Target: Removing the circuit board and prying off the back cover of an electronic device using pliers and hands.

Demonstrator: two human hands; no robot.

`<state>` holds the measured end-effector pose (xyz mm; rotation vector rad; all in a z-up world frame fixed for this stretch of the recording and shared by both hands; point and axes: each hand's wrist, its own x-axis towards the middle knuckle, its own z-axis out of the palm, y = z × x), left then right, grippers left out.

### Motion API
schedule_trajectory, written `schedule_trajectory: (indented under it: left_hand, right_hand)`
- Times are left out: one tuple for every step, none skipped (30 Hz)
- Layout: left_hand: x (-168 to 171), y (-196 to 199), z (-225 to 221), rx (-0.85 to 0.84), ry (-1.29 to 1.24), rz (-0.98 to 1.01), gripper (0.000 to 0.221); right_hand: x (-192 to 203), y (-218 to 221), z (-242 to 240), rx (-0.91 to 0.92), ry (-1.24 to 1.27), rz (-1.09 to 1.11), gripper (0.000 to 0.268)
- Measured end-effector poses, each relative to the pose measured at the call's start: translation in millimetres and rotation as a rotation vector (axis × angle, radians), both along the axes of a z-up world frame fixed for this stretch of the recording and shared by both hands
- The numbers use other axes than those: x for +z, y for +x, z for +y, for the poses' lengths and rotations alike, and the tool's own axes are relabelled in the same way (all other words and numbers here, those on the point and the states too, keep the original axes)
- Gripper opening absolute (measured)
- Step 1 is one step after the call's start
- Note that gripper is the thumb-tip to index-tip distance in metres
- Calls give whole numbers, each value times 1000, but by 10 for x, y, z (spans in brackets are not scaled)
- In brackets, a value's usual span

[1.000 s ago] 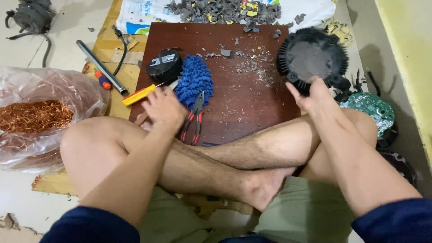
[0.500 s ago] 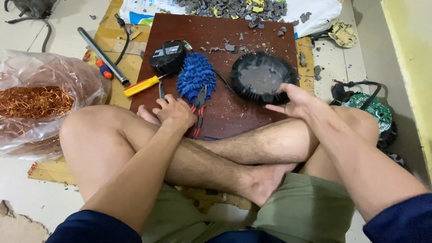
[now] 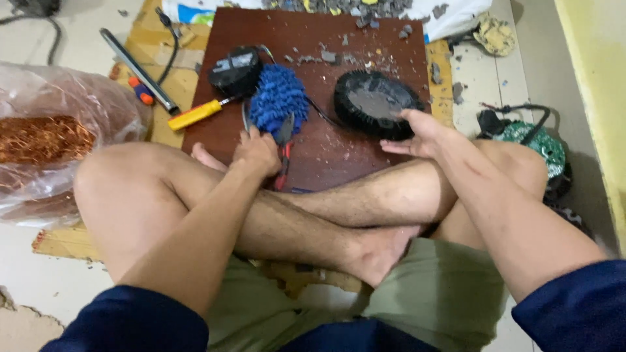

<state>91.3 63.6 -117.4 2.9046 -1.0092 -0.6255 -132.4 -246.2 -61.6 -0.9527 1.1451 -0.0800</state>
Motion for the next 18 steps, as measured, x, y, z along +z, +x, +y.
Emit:
schedule_trajectory:
  left_hand:
    - [122, -131, 9, -5, 5, 10, 52]
    - [278, -216, 3, 45, 8, -82, 49]
    - [440, -295, -3, 96, 10, -174, 49]
    - [576, -371, -2, 94, 13, -171, 49]
    - [715, -441, 2, 39, -57, -237, 43]
    - [868, -491, 17, -12, -130, -308, 39]
    - [918, -558, 69, -8, -129, -311, 39]
    - [959, -634, 125, -104, -122, -155, 36]
    - [1000, -712, 179, -198, -115, 2, 41]
    - [903, -687, 141, -195, -115, 1, 41]
    - [807, -665, 101, -295, 19, 61, 44]
    - [709, -656, 32, -401, 151, 124, 52]
    - [772, -670, 16, -405, 150, 125, 52]
    - [849, -666, -4, -448, 140, 170, 43]
    - [929, -661, -23, -491, 131, 216, 34]
    - [884, -703, -23, -493, 131, 212, 34]
    - [836, -746, -23, -452, 146, 247, 38]
    - [781, -799, -17, -412, 162, 284, 43]
  right_hand:
    - [-89, -40, -34, -5, 5, 10, 67]
    - [-147, -25, -91, 11, -4, 8, 67]
    - [-200, -4, -148, 27, -12, 5, 68]
    - [-100, -24, -65, 25, -9, 8, 68]
    - [3, -38, 19, 10, -10, 24, 65]
    - [118, -14, 105, 0, -14, 34, 63]
    - [79, -4, 45, 3, -13, 31, 63]
    - [27, -9, -7, 27, -8, 39, 62]
    - [-26, -16, -60, 51, -3, 47, 61]
    - [32, 3, 1, 54, -3, 45, 61]
    - [90, 18, 59, 56, -29, 61, 60]
    - [158, -3, 99, 50, -56, 79, 58]
    - [145, -16, 103, 46, -58, 81, 58]
    - [146, -6, 101, 38, -56, 77, 59]
    - [150, 6, 99, 29, -53, 73, 59]
    - [157, 16, 108, 27, -54, 70, 59]
    - [161, 25, 116, -5, -59, 62, 60]
    - [155, 21, 130, -37, -62, 56, 61]
